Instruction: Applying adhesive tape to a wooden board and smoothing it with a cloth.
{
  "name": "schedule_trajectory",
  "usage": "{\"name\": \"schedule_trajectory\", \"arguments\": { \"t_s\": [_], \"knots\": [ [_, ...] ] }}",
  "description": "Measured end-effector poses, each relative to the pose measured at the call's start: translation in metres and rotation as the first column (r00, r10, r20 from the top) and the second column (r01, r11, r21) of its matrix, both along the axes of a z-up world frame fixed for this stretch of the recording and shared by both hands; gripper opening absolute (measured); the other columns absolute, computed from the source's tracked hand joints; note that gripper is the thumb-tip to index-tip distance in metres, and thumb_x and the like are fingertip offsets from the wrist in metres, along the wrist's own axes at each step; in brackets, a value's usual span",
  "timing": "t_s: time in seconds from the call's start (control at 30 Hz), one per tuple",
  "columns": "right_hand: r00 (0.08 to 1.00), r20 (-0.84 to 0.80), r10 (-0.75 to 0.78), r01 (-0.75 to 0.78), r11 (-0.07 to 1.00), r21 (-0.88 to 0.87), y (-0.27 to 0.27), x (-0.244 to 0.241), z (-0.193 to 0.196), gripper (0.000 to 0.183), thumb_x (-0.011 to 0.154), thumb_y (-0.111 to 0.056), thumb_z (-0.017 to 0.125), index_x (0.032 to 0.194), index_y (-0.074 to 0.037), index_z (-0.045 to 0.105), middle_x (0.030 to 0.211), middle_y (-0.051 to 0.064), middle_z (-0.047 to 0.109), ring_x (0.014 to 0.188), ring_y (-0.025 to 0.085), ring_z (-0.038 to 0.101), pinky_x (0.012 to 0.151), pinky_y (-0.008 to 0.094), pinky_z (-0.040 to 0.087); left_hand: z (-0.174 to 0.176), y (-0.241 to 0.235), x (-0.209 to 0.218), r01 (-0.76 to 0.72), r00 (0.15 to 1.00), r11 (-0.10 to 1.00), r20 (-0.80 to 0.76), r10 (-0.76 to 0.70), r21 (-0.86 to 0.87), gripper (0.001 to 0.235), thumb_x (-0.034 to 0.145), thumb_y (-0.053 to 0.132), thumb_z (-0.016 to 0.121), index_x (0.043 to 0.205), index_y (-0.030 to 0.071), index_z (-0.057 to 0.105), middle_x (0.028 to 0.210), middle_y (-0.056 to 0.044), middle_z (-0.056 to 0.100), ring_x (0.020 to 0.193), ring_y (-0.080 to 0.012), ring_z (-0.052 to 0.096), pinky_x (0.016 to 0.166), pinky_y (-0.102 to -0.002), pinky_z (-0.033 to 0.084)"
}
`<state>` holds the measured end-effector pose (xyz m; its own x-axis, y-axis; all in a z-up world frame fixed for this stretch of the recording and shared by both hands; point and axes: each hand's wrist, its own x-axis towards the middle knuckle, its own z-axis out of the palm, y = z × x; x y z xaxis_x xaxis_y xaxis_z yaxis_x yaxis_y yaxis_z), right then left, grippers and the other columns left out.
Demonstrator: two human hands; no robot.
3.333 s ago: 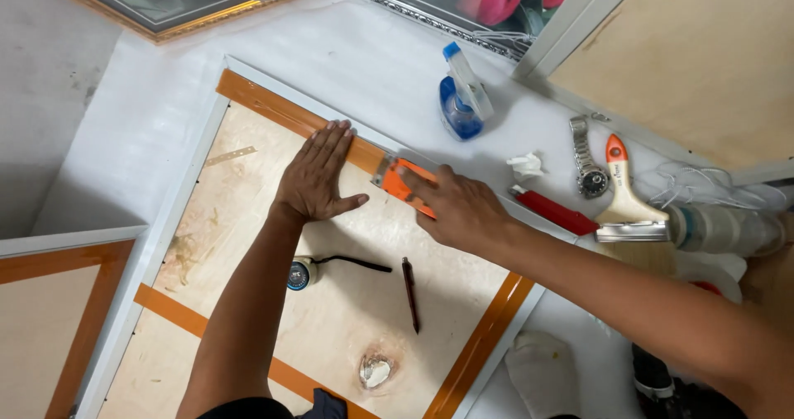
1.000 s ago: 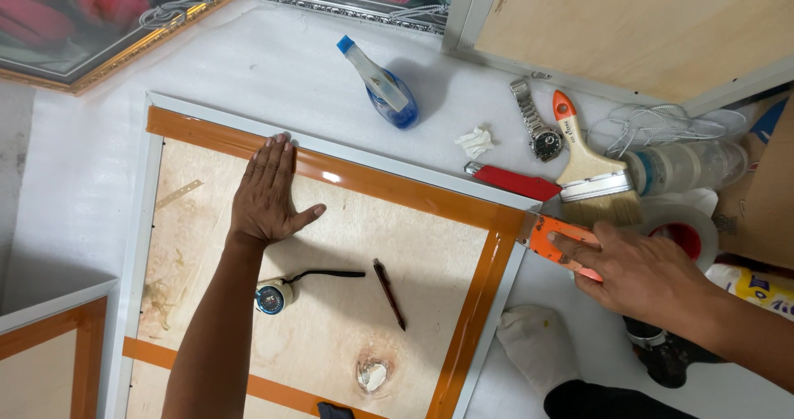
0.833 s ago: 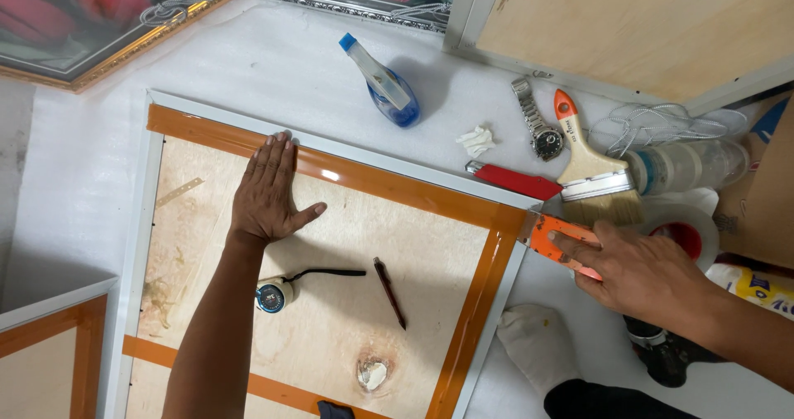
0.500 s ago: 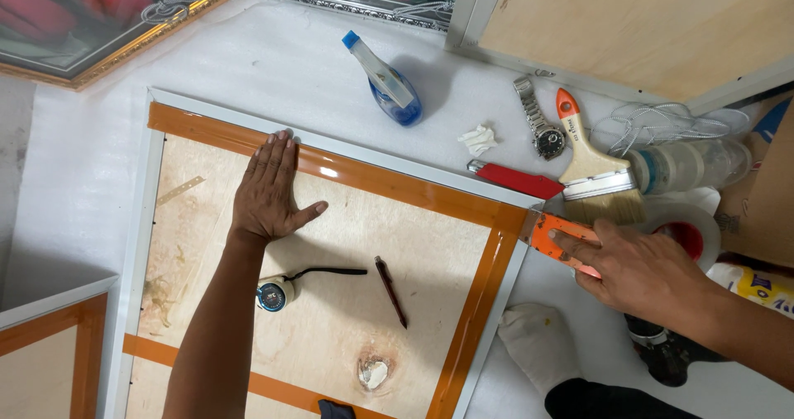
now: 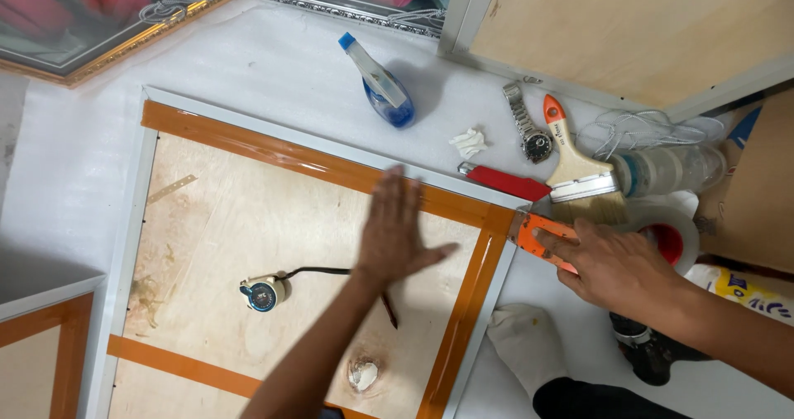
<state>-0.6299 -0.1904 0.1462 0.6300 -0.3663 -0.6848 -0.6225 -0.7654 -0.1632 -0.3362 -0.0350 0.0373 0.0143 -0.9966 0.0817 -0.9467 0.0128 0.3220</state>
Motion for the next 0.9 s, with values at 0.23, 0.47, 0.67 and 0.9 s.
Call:
{"name": "schedule_trajectory", "arguments": {
  "t_s": [0.23, 0.47, 0.67, 0.9],
  "knots": [
    [1.0, 0.009, 0.007, -0.007, 1.0, -0.021, 0.0, 0.003, 0.005, 0.051, 0.083, -0.04, 0.067, 0.133, -0.034, 0.062, 0.104, 0.005, 0.064, 0.071, 0.024, 0.074, 0.055, 0.04, 0.061, 0.016, -0.001, -0.12, 0.026, 0.927, 0.993, -0.375, 0.019, 0.115, 0.102, 0.09, 0.064, 0.05, 0.157, -0.008, 0.023, 0.165, -0.032, 0.021, 0.157, -0.0428, 0.018, 0.127, -0.053, 0.013],
    [0.998, 0.05, 0.03, -0.028, 0.999, -0.04, 0.001, 0.005, 0.008, 0.05, 0.083, -0.038, 0.067, 0.133, -0.032, 0.062, 0.094, 0.008, 0.063, 0.062, 0.026, 0.071, 0.047, 0.039, 0.057, 0.003, 0.004, -0.124, 0.076, 0.984, 0.979, -0.175, -0.043, 0.191, 0.091, 0.087, 0.05, 0.071, 0.162, 0.026, 0.026, 0.17, -0.023, 0.016, 0.157, -0.048, 0.013, 0.128, -0.058, 0.016],
    [0.999, -0.043, 0.007, -0.007, 1.0, -0.006, 0.0, 0.008, 0.007, 0.054, 0.084, -0.04, 0.066, 0.137, -0.034, 0.059, 0.097, 0.007, 0.064, 0.068, 0.025, 0.073, 0.053, 0.039, 0.059, -0.006, 0.006, -0.128, 0.088, 0.992, 0.965, -0.109, -0.062, 0.245, 0.097, 0.087, 0.056, 0.075, 0.164, 0.031, 0.02, 0.171, -0.021, 0.008, 0.158, -0.0463, 0.005, 0.129, -0.059, 0.013],
    [0.995, -0.096, 0.008, -0.009, 1.0, -0.009, 0.003, 0.011, 0.006, 0.053, 0.084, -0.042, 0.064, 0.136, -0.035, 0.059, 0.107, 0.007, 0.066, 0.076, 0.027, 0.075, 0.058, 0.041, 0.06, 0.002, 0.004, -0.125, 0.058, 0.985, 0.98, -0.171, -0.025, 0.192, 0.092, 0.086, 0.051, 0.073, 0.163, 0.031, 0.026, 0.172, -0.019, 0.015, 0.159, -0.0451, 0.014, 0.129, -0.057, 0.018]
  ]
}}
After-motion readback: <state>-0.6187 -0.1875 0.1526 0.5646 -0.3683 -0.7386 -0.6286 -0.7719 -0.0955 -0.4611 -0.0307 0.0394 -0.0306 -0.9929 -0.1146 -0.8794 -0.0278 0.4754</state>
